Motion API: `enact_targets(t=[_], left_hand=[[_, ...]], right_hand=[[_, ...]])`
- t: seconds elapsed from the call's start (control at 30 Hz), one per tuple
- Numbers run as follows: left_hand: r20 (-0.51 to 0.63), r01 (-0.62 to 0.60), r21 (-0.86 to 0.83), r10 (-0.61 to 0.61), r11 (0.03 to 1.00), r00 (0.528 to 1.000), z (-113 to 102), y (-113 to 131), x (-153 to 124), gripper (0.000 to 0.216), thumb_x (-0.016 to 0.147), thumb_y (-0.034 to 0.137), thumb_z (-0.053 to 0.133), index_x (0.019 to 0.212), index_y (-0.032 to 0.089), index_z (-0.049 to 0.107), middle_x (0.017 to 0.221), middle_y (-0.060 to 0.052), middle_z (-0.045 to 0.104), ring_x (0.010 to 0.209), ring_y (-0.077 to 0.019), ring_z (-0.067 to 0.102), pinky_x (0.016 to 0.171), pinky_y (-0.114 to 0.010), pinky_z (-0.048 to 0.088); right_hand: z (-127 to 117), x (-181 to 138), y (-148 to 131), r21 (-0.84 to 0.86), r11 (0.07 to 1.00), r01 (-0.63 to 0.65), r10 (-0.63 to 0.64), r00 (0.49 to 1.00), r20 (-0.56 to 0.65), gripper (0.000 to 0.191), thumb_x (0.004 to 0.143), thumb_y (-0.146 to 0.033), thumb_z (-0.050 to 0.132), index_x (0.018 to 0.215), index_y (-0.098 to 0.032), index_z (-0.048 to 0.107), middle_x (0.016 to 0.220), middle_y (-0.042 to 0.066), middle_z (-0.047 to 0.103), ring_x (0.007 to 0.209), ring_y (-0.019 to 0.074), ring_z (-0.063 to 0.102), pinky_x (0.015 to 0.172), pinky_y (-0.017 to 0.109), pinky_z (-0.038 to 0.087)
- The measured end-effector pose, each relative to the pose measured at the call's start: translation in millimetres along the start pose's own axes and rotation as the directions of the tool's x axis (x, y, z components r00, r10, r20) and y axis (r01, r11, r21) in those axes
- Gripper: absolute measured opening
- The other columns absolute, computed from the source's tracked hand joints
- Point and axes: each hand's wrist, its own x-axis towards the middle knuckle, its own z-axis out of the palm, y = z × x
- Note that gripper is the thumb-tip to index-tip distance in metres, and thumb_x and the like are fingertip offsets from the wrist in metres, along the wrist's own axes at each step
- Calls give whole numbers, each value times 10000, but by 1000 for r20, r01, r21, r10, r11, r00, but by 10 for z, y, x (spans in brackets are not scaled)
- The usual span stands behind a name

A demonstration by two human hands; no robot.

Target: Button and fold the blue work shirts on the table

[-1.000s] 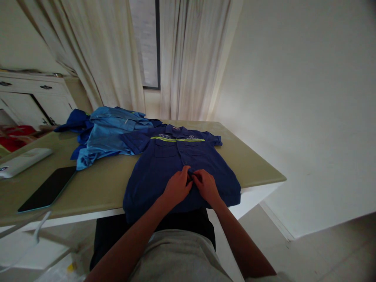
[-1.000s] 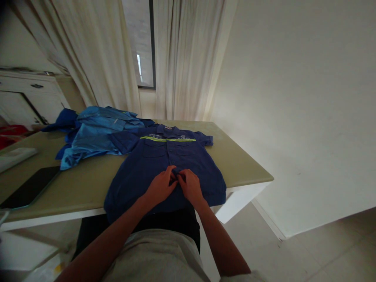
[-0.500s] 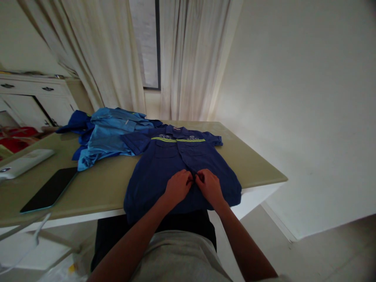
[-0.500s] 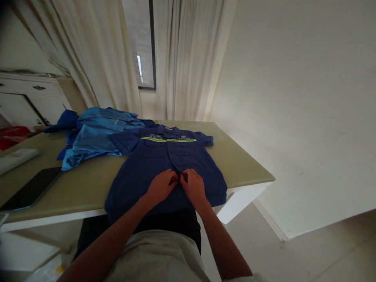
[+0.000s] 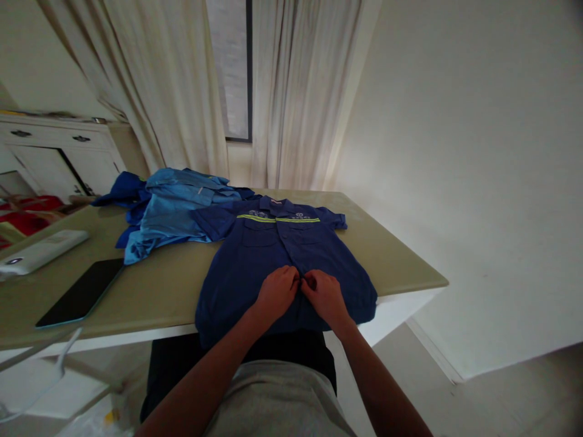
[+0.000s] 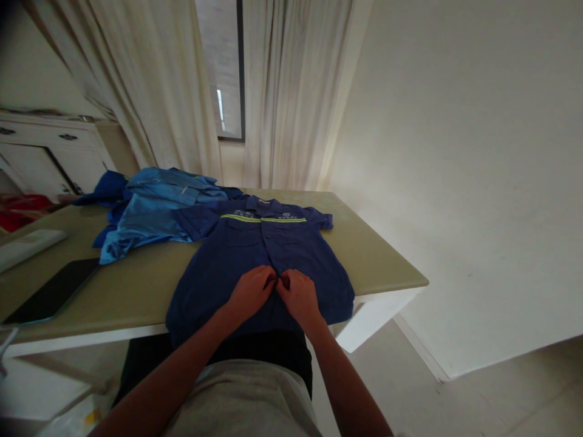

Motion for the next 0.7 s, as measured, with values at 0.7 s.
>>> enact_targets(t=[0.7], left_hand=[[-55,-36,-147,29,988,998,74,-123,-5,115,955,140,545,945,222,625,928,-23,702,864,-187,654,824,-303,473]], right_hand=[[-9,107,141,440,880,-179,79,968,237,123,832,-212,608,916,-187,694,625,-35,649,486,128,575,494,222,408]])
